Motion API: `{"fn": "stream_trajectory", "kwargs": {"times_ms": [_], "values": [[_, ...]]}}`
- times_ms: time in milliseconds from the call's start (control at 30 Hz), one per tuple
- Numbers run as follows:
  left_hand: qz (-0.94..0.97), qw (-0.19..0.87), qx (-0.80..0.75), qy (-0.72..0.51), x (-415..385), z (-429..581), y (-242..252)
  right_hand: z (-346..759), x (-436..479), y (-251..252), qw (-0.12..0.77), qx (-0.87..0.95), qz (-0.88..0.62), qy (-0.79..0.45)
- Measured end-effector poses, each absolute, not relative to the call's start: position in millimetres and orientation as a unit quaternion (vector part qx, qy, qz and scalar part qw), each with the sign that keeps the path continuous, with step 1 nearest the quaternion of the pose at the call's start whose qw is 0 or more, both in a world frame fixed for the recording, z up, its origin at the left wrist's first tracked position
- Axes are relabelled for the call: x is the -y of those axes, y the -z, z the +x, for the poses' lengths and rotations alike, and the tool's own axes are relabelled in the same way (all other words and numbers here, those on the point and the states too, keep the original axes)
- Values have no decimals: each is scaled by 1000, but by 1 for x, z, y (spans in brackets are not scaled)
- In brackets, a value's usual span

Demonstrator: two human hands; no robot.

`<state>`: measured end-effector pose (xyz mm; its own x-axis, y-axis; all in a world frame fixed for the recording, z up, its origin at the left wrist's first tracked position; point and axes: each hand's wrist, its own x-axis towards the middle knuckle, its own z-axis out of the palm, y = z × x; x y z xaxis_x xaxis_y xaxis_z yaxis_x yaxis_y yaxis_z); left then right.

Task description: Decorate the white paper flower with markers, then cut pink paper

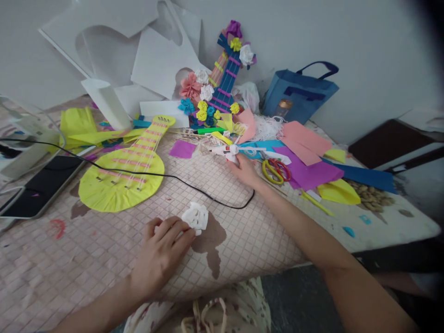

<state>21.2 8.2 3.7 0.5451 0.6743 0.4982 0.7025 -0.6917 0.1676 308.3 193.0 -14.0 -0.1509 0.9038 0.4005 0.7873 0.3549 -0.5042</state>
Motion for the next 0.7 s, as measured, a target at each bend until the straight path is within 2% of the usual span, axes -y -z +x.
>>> {"fn": "stream_trajectory", "kwargs": {"times_ms": [233, 700], "values": [[-860, 1, 415, 298, -11, 28, -10, 300, -226, 10, 322, 771, -541, -101], [-838, -43, 447, 310, -15, 30, -3, 310, -202, 19, 346, 772, -531, -44]]}}
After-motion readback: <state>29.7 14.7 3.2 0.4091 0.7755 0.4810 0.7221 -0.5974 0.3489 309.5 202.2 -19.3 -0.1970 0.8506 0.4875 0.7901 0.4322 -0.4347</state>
